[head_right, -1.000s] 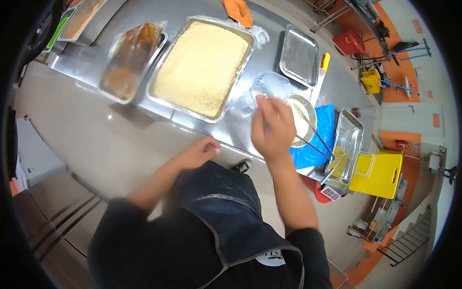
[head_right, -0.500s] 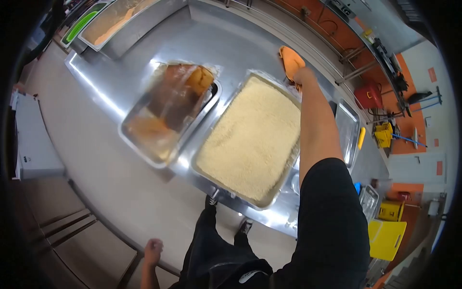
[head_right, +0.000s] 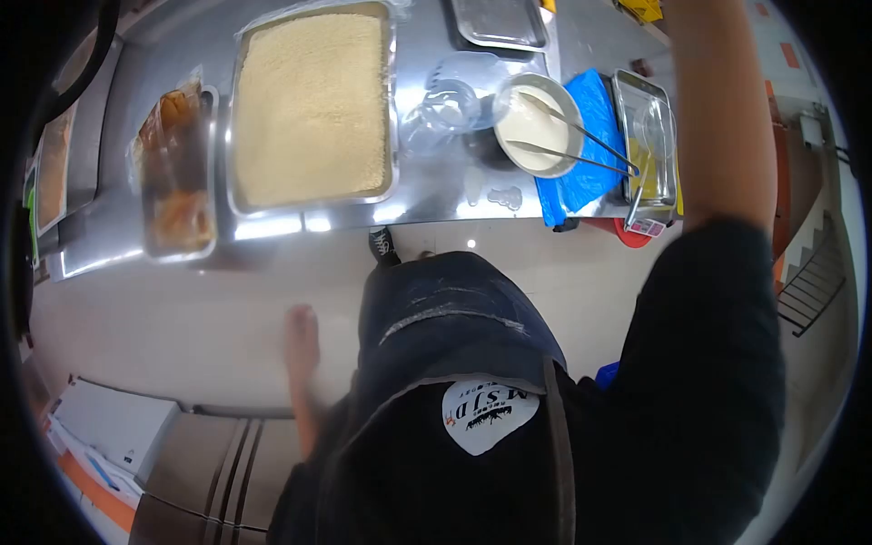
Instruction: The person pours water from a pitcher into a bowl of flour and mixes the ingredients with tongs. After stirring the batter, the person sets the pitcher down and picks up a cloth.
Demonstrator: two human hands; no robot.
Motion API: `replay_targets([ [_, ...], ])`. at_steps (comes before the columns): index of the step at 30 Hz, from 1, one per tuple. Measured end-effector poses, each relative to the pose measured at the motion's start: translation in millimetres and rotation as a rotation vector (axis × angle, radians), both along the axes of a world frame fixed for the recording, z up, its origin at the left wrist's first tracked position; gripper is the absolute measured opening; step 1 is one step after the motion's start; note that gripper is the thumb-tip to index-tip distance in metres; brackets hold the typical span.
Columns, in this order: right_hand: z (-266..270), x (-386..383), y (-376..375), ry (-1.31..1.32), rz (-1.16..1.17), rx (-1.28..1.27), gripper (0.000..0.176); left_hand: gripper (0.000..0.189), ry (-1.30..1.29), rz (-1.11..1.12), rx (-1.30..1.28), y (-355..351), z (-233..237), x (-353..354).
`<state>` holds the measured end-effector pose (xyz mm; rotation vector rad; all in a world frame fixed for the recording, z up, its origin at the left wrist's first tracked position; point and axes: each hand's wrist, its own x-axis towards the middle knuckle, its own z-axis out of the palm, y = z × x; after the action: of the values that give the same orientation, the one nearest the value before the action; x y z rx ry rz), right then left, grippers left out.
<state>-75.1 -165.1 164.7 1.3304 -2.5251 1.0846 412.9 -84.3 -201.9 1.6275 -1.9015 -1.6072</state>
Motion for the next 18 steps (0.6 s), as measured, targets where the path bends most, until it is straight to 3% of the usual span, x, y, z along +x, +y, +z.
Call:
replay_targets([
  [2,-11,-7,117,-0.016,-0.163,-0.120,0.026,0.020,0.077,-0.111,-0.070,-1,19,-25],
  [4,-65,2,224,-0.086,-0.255,-0.216,0.028,0.021,0.171,-0.234,-0.174,3,28,-55],
  [6,-161,23,316,-0.040,-0.062,-0.283,0.024,0.023,0.265,-0.316,-0.249,14,49,-99],
  [7,-210,33,350,-0.149,-0.014,-0.259,0.020,0.024,0.310,-0.356,-0.292,21,60,-126],
  [8,-238,52,360,0.121,-0.004,-0.067,0.023,0.026,0.367,-0.371,-0.372,32,70,-153],
  [11,-316,76,335,-0.076,0.034,0.012,0.037,0.034,0.446,-0.581,-0.664,60,77,-229],
  [12,-339,72,320,-0.093,0.072,0.017,0.041,0.037,0.424,-0.624,-0.651,69,70,-254],
  [16,-400,57,276,0.018,0.169,0.039,0.043,0.043,0.232,-0.785,-0.799,87,3,-314],
  [18,-404,49,272,-0.002,0.179,0.100,0.044,0.042,0.171,-0.802,-0.908,86,-23,-325],
])
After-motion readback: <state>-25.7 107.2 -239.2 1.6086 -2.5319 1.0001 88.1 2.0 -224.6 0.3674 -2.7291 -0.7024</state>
